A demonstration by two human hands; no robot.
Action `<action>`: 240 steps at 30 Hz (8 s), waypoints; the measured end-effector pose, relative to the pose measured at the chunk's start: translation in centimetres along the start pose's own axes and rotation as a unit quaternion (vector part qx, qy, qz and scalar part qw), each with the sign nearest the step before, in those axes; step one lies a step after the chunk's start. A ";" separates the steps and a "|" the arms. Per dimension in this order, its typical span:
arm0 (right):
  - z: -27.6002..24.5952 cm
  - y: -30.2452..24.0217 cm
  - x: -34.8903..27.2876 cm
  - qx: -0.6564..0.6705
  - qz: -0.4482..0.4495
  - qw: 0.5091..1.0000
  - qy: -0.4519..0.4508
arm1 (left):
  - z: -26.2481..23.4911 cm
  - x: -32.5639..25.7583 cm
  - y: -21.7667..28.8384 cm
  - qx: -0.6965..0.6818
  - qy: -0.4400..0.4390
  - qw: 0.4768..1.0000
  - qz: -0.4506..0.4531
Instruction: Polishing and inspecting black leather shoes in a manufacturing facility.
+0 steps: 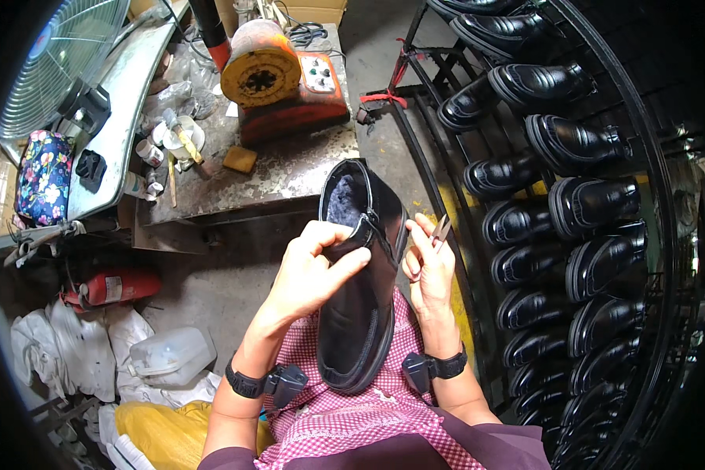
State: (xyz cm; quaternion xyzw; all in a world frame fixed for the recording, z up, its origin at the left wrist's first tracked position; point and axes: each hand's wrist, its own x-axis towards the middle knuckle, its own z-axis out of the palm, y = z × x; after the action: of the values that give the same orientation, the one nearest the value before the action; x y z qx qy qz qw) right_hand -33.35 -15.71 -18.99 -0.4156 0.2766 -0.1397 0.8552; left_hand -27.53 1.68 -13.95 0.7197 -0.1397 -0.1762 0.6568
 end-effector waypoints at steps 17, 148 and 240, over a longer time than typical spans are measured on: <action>2.7 1.1 -2.5 -0.060 -0.101 0.993 0.033 | 0.8 0.2 -0.1 -0.092 0.159 0.979 -0.092; -15.8 -2.1 -5.3 0.114 0.206 0.957 -0.167 | 6.0 2.6 -6.5 -0.495 -0.117 0.836 -0.205; -10.3 -4.5 -2.2 -0.252 0.213 0.926 -0.184 | 6.8 -0.5 -5.1 -0.463 0.134 0.871 -0.098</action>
State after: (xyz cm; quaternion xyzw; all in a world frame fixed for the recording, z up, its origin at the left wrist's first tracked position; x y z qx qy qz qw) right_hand -41.22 -23.97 -19.82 -0.5672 0.2224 0.1987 0.7677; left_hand -31.14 -3.68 -19.49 0.3599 0.1185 -0.1862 0.9065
